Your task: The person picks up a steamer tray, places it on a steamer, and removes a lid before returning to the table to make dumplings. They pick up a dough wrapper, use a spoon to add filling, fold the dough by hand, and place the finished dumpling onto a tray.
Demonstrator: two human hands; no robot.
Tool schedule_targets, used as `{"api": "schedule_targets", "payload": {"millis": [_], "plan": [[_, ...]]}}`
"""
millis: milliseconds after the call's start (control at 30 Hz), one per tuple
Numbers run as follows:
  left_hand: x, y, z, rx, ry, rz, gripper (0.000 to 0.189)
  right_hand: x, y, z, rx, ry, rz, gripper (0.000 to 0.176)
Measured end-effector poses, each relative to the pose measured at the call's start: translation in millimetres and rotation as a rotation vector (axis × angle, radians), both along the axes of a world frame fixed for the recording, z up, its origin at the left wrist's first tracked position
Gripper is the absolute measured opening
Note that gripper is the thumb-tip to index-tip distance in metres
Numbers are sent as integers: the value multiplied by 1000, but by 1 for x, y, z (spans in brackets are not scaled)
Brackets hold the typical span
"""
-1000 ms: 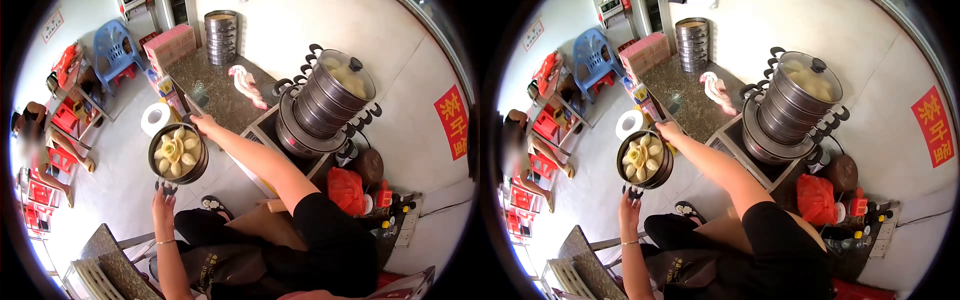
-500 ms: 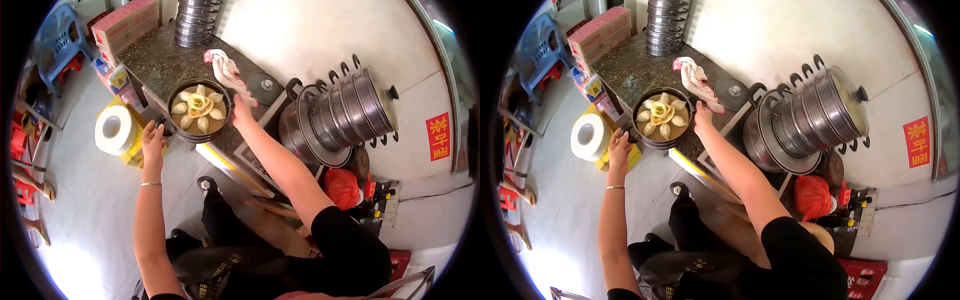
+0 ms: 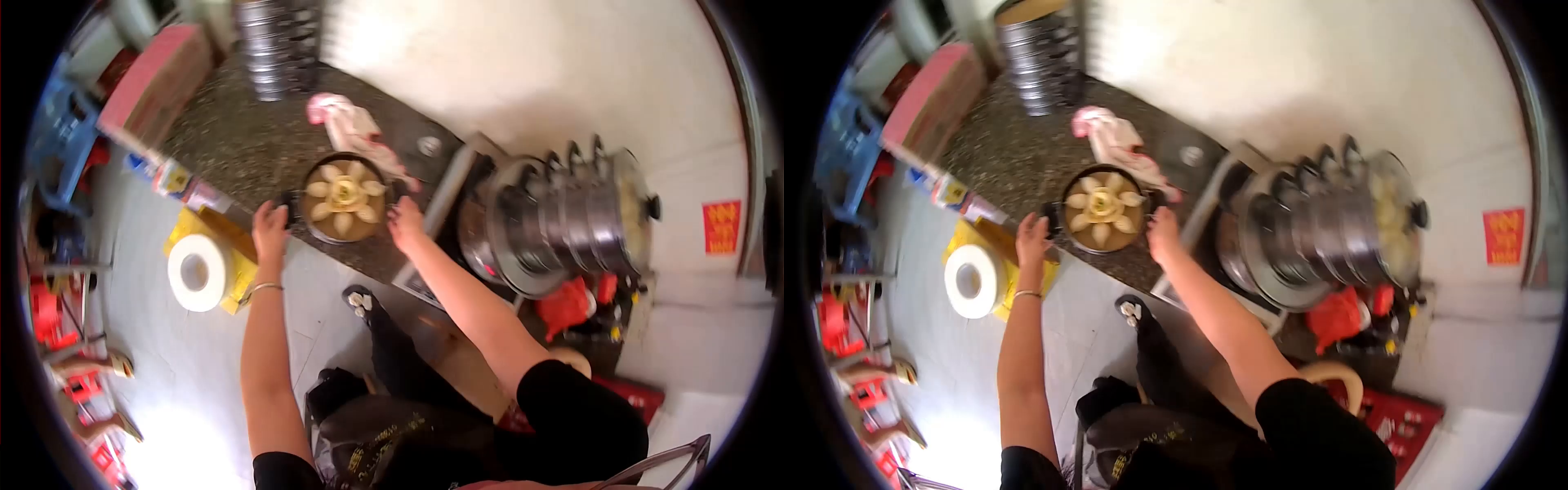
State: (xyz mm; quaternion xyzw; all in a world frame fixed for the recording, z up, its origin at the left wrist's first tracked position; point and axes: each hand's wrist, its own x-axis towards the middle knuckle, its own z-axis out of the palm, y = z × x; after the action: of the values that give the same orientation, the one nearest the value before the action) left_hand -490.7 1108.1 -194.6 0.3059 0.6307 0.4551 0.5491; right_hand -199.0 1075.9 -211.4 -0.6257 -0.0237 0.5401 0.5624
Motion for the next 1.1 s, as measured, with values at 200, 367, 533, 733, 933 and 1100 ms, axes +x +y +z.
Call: {"api": "schedule_targets", "payload": {"millis": [200,367,533,733,933,1100], "plan": [[71,-46,109,76,75,147,51,19,-162,225,-36,201,597,37],[210,-72,260,21,-350,-345,53,190,-303,294,-12,-169,-174,35],[312,-55,260,-197,-361,-579,68,338,-280,283,214,-239,-248,36],[347,-20,268,-401,-258,-716,80,370,-243,260,199,-165,-155,36],[351,-15,266,-390,-234,-784,70,360,-228,258,165,-76,-196,35],[352,-15,269,-331,-228,-829,52,352,-226,254,150,-35,-202,35]]}}
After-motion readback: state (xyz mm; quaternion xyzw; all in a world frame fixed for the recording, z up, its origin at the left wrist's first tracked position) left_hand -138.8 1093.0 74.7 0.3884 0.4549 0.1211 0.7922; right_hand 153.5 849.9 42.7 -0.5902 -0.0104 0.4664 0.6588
